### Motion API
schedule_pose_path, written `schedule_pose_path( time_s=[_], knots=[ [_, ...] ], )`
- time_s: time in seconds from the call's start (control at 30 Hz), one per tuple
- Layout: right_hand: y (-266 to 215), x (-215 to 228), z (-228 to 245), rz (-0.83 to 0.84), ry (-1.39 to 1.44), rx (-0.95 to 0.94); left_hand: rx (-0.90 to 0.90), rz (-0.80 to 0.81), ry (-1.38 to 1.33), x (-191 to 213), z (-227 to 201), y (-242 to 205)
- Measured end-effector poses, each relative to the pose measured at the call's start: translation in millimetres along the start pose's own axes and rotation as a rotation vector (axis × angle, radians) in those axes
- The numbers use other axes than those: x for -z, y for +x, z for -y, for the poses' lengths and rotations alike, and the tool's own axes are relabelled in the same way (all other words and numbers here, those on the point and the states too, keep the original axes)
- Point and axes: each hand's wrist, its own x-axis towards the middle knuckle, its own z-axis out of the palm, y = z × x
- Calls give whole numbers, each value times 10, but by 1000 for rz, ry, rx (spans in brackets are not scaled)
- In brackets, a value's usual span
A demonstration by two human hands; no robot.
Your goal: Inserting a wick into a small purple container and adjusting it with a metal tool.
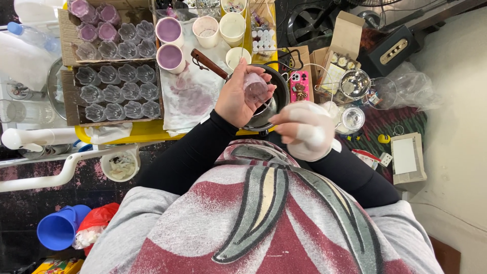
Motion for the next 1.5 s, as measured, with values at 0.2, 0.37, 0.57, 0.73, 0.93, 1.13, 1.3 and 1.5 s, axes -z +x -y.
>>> schedule_pose_path(
  time_s=[0.2,0.37,0.57,0.73,0.93,1.13,1.3,1.5],
  knots=[
    [-93,-67,2,-186,15,-161,3,24,22,-28,8,-51],
    [42,-42,70,-63,-19,-105,-16,31,23,-11,36,-41],
    [50,126,137,8,37,-97,-15,5,47,11,38,-42],
    [-42,4,23,-159,-32,-153,-18,18,42,-42,47,-45],
    [-32,-37,114,-164,86,-127,-23,-10,26,-53,40,-56],
    [-166,-35,20,-281,78,-183,-50,18,23,-80,36,-46],
    [-29,22,67,-95,69,-104,-47,-19,42,-119,29,-58],
    [-41,109,82,-134,14,-109,-59,-7,22,-70,14,-56]
  ],
)
